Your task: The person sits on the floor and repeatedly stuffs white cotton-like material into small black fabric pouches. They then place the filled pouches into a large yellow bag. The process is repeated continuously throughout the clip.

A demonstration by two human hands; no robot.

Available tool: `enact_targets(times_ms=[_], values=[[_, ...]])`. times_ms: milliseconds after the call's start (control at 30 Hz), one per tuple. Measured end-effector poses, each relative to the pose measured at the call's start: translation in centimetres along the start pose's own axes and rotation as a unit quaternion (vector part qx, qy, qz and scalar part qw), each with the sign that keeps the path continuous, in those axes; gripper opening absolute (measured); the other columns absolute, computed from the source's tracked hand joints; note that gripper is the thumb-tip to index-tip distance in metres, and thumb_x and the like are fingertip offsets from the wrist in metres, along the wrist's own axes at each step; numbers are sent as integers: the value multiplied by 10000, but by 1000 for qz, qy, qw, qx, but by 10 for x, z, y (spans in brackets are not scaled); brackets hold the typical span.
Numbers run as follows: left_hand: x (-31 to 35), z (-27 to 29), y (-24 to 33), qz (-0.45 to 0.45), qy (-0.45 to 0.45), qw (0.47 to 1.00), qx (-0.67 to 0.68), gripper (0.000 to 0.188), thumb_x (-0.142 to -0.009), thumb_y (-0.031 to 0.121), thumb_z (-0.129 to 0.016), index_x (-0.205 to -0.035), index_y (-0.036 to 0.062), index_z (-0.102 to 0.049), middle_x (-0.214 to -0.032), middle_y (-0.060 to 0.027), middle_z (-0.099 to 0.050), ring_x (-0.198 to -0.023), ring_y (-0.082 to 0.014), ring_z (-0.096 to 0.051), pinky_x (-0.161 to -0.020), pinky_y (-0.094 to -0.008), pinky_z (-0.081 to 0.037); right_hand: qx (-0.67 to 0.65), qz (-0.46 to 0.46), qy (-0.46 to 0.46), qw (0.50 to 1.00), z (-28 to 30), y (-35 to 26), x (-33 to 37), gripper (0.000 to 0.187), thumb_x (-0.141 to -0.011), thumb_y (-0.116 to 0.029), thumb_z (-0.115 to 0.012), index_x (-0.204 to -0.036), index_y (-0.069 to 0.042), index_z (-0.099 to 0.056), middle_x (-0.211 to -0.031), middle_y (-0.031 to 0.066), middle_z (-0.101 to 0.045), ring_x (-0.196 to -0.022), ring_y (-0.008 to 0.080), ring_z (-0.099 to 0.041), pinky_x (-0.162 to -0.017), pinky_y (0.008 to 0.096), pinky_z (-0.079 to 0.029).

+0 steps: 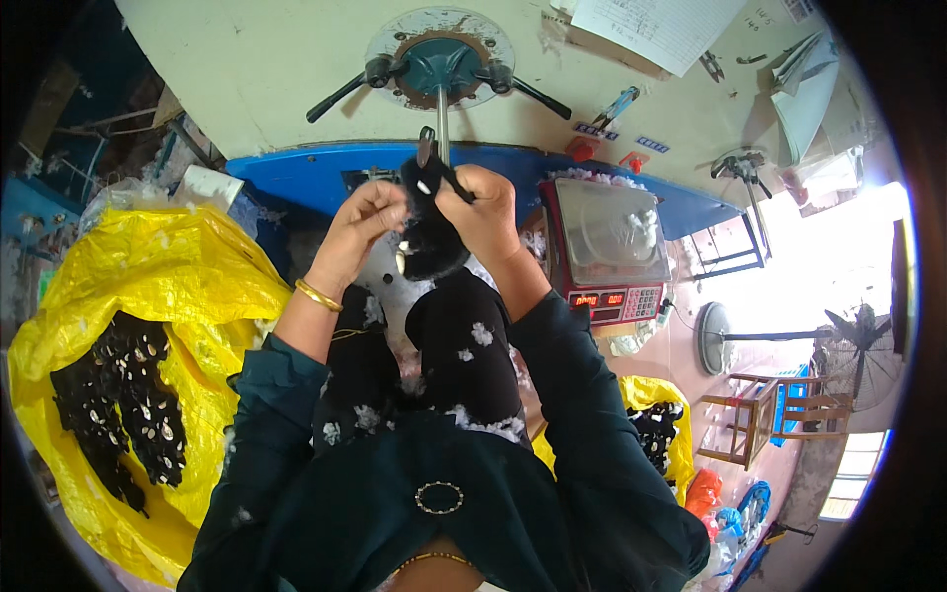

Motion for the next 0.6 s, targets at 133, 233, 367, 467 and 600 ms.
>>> enact_targets(times_ms=[133, 233, 367, 467, 600], values=[[3, -14, -18, 68, 63, 994, 57, 310, -930, 149, -609, -1206, 58, -497, -837, -5, -540, -625, -59, -490, -549, -178, -413, -94, 2, -26, 995, 6, 4, 8, 321, -780, -3, -651, -611, -27, -379, -591, 32, -274, -550, 113, -276, -482, 300, -272], [9, -29, -16, 50, 49, 992, 101, 380, -926, 138, -611, -1260, 62, -446, -827, 1, -528, -654, -87, -560, -573, -201, -487, -108, 8, -35, 994, 12, 4, 14, 322, -804, 8, -650, -640, -30, -375, -629, 10, -288, -584, 112, -282, -508, 292, -274], [19, -40, -22, 9, 81, 990, 114, 448, -896, 106, -646, -1284, 75, -423, -877, -27, -554, -616, -112, -582, -625, -259, -548, -72, 23, -47, 996, 22, -1, 20, 204, -848, -2, -636, -709, -17, -488, -722, 33, -445, -662, 101, -411, -594, 241, -349], [19, -41, -23, -27, 116, 988, 101, 375, -849, -20, -640, -1143, 44, -416, -925, -59, -543, -737, -151, -627, -679, -284, -571, 18, 25, -26, 999, 27, -22, 32, 166, -814, -66, -683, -955, -17, -610, -1026, 96, -560, -908, 199, -551, -791, 297, -444], [29, -50, -15, -108, 236, 963, -68, 321, -828, -78, -625, -1013, 35, -389, -871, -67, -573, -716, -130, -626, -594, -229, -515, 268, 89, -42, 958, -3, -68, 37, 313, -774, -130, -736, -1071, -64, -664, -1243, 145, -539, -1087, 320, -550, -922, 390, -456]])
Point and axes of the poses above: each hand's wrist, its own x-axis away from the middle knuckle, its own z-axis out of the back of the hand, y = z × x, the point moved 6 cm from there along -x, towards the middle knuckle
